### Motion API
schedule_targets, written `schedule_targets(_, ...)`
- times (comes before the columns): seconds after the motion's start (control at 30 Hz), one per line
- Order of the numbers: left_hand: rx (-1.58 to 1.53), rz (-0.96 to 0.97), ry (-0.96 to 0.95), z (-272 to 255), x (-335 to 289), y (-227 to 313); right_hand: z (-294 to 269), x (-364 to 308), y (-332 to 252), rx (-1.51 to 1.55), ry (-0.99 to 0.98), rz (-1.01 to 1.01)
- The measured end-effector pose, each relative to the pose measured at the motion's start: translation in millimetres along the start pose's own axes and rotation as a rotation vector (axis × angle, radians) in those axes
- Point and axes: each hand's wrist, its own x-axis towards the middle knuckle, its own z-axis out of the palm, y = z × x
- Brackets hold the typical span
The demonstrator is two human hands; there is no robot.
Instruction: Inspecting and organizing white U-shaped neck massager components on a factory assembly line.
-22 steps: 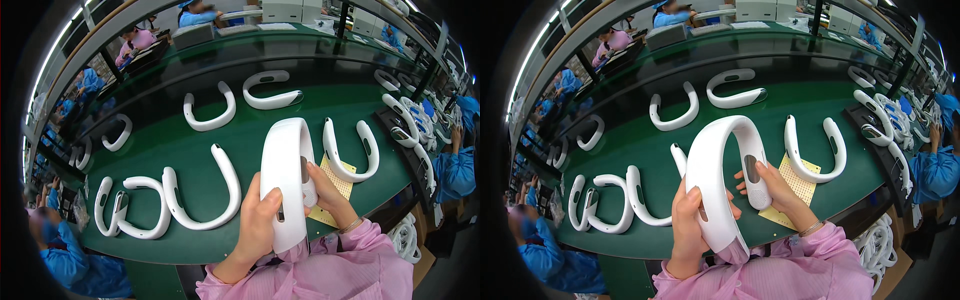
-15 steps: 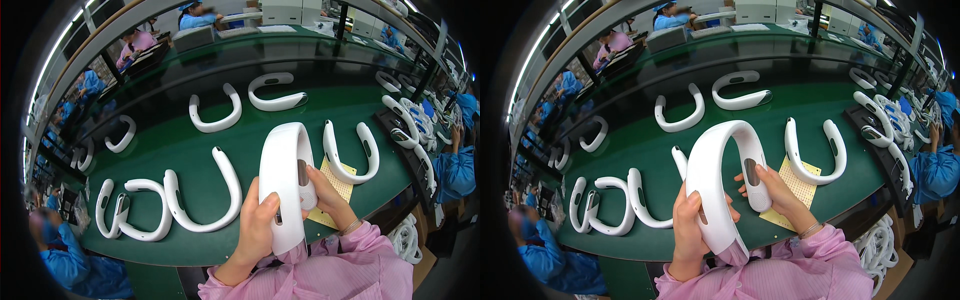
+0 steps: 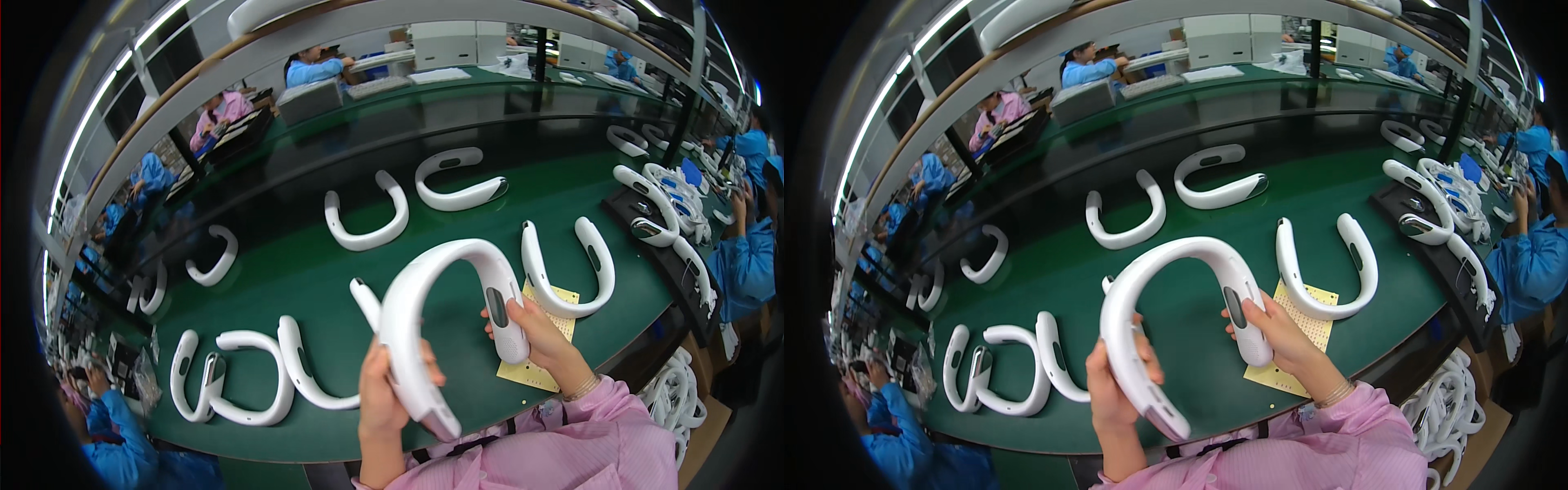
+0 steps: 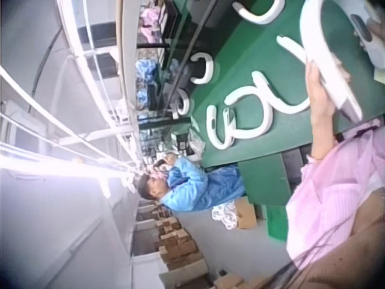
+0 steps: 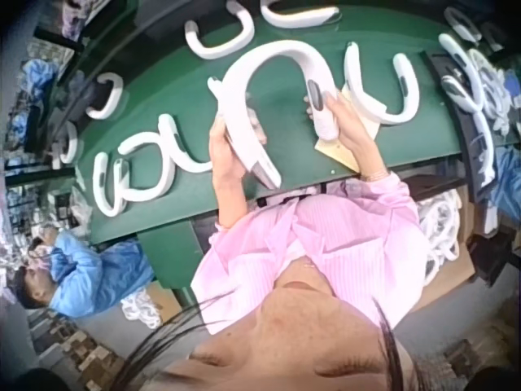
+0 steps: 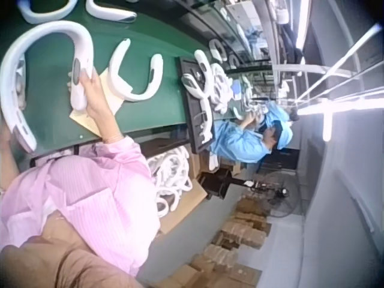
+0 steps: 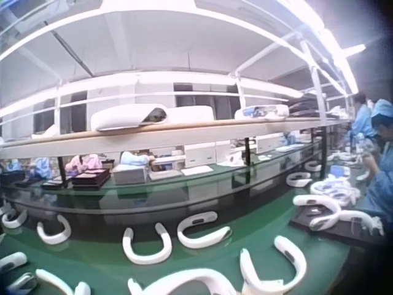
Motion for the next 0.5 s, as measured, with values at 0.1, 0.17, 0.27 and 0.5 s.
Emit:
schedule_targets(0.1, 0.292, 0.203, 0.307, 0, 7, 1, 14, -17, -22, -0.041, 0.001, -0.058)
schedule_targets(0.17, 0.271, 0.298, 0.348, -20, 9, -14, 19, -27, -35, -0.014, -0.067, -0.106)
schedule_targets(0.27, 0.333, 0.180, 0.423, -24, 15, -21, 23, -40, -58, 0.014, -0.315, -0.073)
schedule_targets(0.5, 0.015, -0.014, 0.323, -28, 24, -42, 54, -52, -77, -0.133, -0.497, -0.208)
